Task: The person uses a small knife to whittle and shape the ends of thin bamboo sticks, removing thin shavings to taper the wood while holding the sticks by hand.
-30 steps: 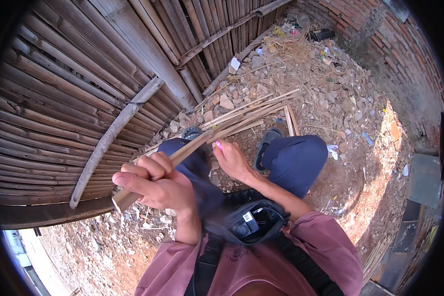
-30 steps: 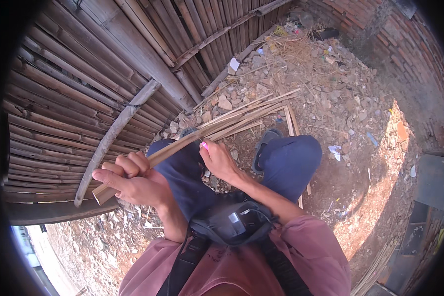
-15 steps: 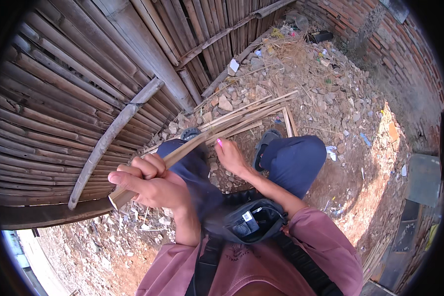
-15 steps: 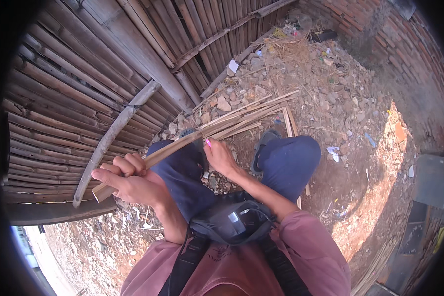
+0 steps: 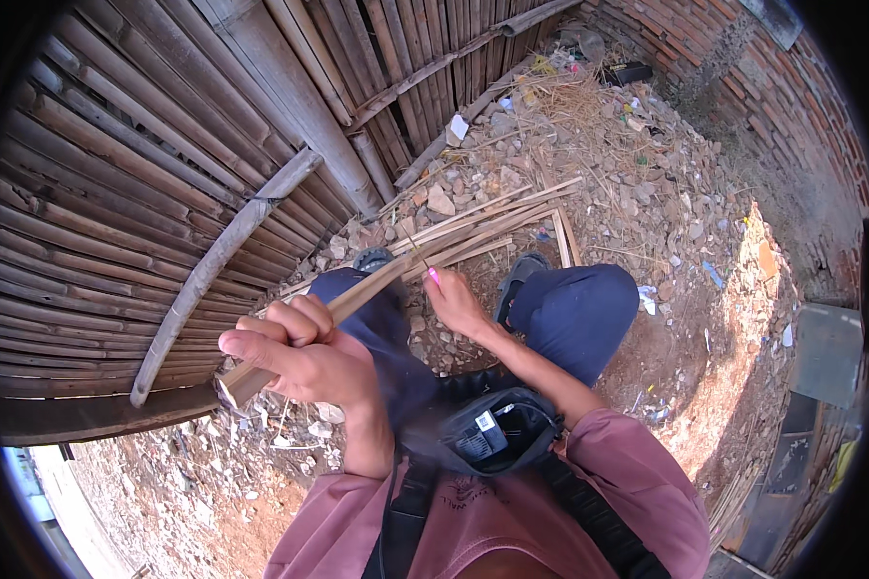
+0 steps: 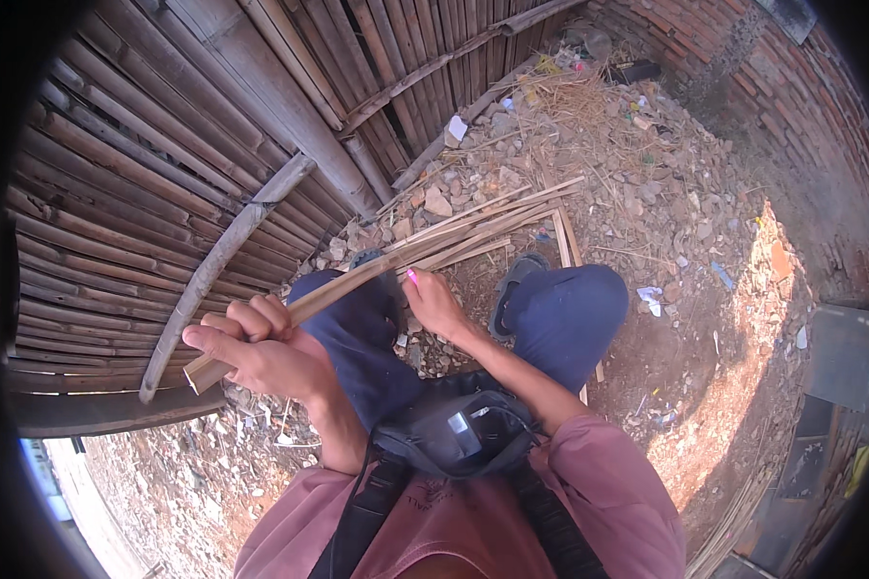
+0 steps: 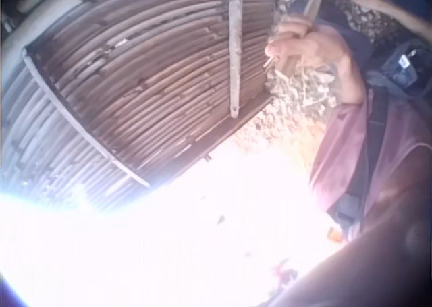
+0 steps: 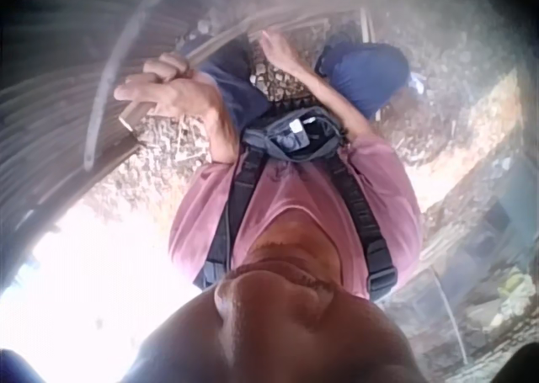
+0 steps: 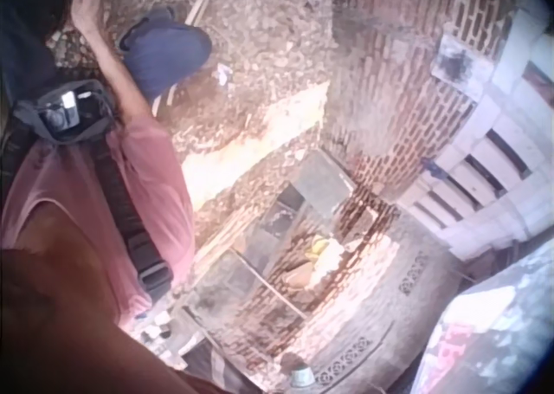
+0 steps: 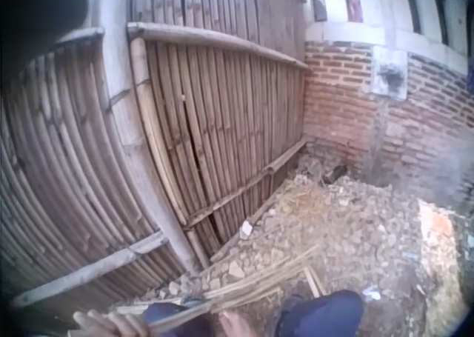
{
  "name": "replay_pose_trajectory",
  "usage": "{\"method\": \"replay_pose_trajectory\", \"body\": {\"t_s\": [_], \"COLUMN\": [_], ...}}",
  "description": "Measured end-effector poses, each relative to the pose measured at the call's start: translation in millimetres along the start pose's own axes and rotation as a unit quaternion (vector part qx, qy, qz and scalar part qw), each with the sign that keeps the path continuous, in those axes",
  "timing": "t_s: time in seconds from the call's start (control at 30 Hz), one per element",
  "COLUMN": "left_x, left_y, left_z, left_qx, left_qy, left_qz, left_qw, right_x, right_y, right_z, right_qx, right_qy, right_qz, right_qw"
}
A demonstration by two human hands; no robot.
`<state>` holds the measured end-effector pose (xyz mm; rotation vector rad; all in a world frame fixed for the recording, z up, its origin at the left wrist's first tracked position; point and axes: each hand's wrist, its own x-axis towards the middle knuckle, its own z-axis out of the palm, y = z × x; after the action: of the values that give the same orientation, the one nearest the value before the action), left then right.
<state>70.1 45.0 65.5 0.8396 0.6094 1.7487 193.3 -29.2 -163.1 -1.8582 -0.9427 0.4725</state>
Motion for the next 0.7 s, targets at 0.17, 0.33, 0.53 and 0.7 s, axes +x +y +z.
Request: {"method": "replay_pose_trajectory", "body": {"t_s": [0.17, 0.33, 0.53, 0.7], "left_x": [8, 3, 14, 29], "left_y": [2, 1, 0, 16], "left_z": [-2, 3, -8, -39], "left_qx": [0.003, 0.012, -0.016, -0.073], "left_qy": [0.006, 0.017, -0.01, -0.036], "left_qz": [0.011, 0.001, -0.002, 0.024], "left_qw": [1.0, 1.0, 1.0, 0.996], "right_x": [14, 12, 18, 18], "right_y": [33, 56, 83, 56], "right_z": [6, 14, 6, 4], "right_qx": [-0.042, -0.063, -0.06, 0.423], "right_qy": [0.006, 0.01, 0.015, -0.111], "right_qz": [0.027, 0.056, 0.059, 0.305], "right_qw": [0.999, 0.996, 0.996, 0.846]}}
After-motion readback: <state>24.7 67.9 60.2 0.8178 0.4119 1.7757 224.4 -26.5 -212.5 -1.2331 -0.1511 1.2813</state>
